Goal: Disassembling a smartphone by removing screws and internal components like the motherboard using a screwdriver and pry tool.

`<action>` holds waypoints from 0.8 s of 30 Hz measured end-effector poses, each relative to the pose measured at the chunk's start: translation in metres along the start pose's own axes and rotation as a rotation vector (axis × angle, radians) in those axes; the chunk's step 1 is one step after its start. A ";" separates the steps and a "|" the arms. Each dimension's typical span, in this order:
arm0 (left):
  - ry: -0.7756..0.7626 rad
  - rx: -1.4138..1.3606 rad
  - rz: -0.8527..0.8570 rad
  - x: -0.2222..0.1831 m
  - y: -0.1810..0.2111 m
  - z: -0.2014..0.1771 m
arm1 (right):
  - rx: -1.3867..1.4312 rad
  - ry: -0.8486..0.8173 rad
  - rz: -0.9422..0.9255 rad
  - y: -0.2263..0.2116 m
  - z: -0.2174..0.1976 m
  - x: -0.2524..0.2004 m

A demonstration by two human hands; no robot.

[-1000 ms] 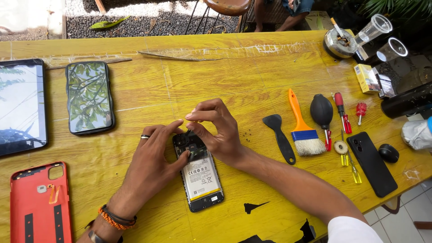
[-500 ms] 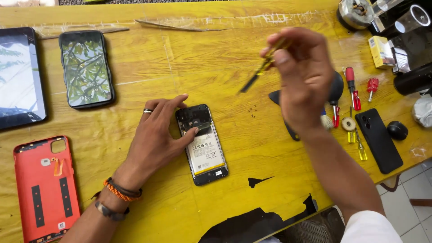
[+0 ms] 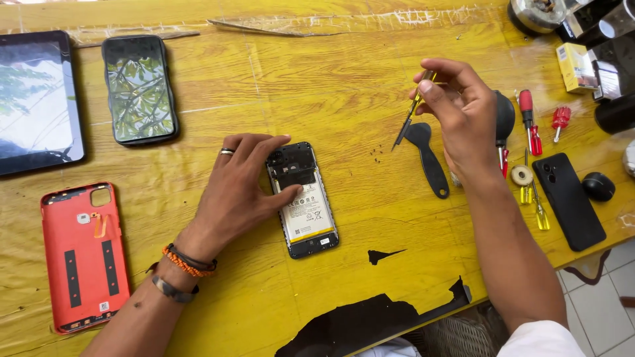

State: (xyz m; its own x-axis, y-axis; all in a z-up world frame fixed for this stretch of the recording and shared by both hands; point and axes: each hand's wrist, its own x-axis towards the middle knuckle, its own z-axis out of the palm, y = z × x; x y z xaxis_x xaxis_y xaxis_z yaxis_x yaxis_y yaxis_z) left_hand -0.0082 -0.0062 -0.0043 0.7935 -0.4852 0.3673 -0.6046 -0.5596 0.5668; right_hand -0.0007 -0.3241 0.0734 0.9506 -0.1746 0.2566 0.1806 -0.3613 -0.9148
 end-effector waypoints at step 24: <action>0.006 -0.086 0.057 0.028 0.073 0.018 | 0.074 -0.037 -0.137 0.007 0.006 -0.010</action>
State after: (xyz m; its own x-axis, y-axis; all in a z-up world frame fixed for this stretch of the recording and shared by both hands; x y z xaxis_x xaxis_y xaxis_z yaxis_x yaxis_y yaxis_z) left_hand -0.0315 -0.0730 0.0340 0.7586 -0.5103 0.4051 -0.6408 -0.4717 0.6057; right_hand -0.0073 -0.3196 0.0627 0.9242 -0.0935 0.3703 0.3264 -0.3104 -0.8928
